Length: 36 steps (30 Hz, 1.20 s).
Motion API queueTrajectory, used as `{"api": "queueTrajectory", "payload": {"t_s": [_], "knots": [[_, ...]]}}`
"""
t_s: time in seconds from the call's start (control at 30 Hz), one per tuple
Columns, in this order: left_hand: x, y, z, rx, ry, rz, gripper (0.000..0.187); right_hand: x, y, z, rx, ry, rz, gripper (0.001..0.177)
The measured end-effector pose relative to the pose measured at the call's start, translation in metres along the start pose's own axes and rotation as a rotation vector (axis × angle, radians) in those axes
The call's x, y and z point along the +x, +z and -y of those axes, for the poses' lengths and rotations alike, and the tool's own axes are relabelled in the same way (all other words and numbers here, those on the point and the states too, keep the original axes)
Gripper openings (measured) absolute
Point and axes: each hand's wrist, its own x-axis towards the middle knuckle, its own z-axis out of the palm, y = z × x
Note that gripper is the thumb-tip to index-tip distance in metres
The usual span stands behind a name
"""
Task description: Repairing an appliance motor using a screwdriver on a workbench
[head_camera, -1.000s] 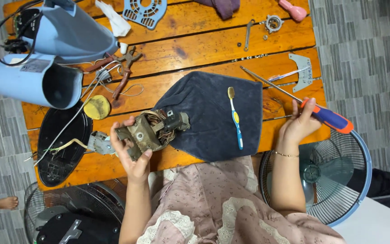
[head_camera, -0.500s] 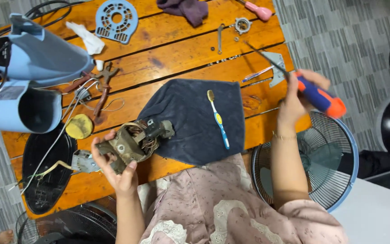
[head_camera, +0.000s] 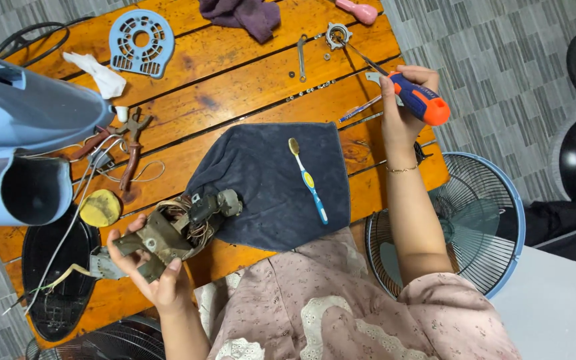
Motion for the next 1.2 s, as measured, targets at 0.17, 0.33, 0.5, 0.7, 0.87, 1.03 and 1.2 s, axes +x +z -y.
{"api": "queueTrajectory", "payload": {"t_s": [0.17,0.33,0.5,0.7,0.87,1.03,1.2], "knots": [[0.001,-0.001,-0.001,0.013,0.000,0.015,0.089,0.003,-0.004,0.000,-0.008,-0.024,-0.006,0.022],[0.000,-0.003,0.000,-0.005,-0.009,0.016,0.091,0.012,0.005,-0.007,0.076,-0.026,-0.050,0.021],[0.002,-0.002,-0.003,0.014,-0.009,0.013,0.091,0.018,0.007,-0.009,0.074,-0.048,-0.079,0.022],[0.001,-0.008,0.000,0.012,-0.014,0.031,0.091,0.019,0.000,-0.013,0.112,-0.044,-0.144,0.022],[0.000,-0.005,0.000,0.020,-0.017,0.035,0.091,0.013,-0.007,-0.019,0.091,-0.026,-0.129,0.022],[0.001,-0.005,0.001,0.015,-0.005,0.024,0.091,0.013,-0.014,-0.001,0.032,-0.039,-0.145,0.025],[0.003,-0.003,0.001,0.031,-0.009,0.024,0.091,0.008,-0.021,-0.003,0.060,-0.054,-0.160,0.024]]}}
